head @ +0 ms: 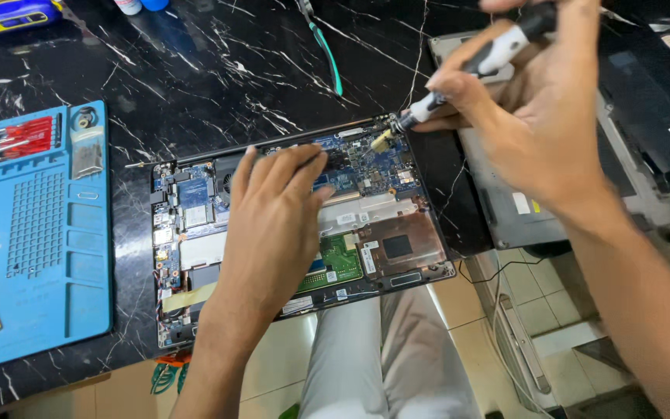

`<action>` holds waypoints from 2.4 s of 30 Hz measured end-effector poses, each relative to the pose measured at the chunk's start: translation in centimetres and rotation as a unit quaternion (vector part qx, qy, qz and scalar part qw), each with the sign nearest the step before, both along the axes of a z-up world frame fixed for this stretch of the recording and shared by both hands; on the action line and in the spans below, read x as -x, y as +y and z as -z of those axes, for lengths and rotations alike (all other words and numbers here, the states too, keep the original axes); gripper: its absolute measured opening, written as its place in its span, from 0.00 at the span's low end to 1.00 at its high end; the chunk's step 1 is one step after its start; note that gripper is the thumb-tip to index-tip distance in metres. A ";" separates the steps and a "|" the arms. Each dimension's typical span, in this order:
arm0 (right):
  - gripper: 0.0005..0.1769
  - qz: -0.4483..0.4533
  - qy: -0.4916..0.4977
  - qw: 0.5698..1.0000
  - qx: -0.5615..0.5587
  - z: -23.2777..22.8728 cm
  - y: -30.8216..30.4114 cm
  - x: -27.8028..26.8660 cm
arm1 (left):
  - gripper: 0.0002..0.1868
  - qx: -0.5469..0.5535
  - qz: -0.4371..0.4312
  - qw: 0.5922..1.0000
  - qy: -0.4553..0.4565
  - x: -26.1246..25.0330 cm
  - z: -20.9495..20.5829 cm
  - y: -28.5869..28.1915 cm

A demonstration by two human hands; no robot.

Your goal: The person cleans the internal components of a disassembled laptop using a small brush and a handheld air blower. They remove the cooling fan, clean the heatsink and motherboard, and then reattach the fan.

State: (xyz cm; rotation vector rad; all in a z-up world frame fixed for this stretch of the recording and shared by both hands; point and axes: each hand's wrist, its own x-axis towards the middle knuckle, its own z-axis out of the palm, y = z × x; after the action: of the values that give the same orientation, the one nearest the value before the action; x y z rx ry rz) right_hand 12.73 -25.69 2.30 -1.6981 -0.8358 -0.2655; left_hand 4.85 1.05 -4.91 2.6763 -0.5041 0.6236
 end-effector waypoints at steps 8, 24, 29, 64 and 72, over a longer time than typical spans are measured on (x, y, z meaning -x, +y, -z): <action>0.25 -0.017 -0.027 0.991 0.134 -0.3 3.2 -2.9 | 0.25 -0.063 0.011 0.998 -0.022 -0.5 1.3 -0.6; 0.27 -0.044 -0.062 0.980 0.183 -0.4 4.2 -3.1 | 0.27 -0.074 -0.010 0.997 -0.031 -0.1 0.7 -1.0; 0.27 -0.055 -0.081 0.971 0.218 -0.7 4.3 -3.6 | 0.27 -0.068 -0.010 0.997 -0.037 -0.1 0.9 -1.0; 0.26 0.047 -0.140 0.919 0.366 -3.1 7.4 -2.4 | 0.28 0.013 0.023 1.000 -0.006 -0.3 1.4 -0.4; 0.38 0.134 -0.234 0.892 0.363 -1.3 7.5 -2.6 | 0.29 0.019 0.021 1.000 -0.003 -0.4 1.7 -0.5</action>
State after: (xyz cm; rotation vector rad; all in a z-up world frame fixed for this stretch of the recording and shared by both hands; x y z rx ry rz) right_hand 15.30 -18.20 3.58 -2.5176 -1.1414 -0.6274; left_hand 5.26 0.59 -6.60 2.6229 -0.5428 0.6228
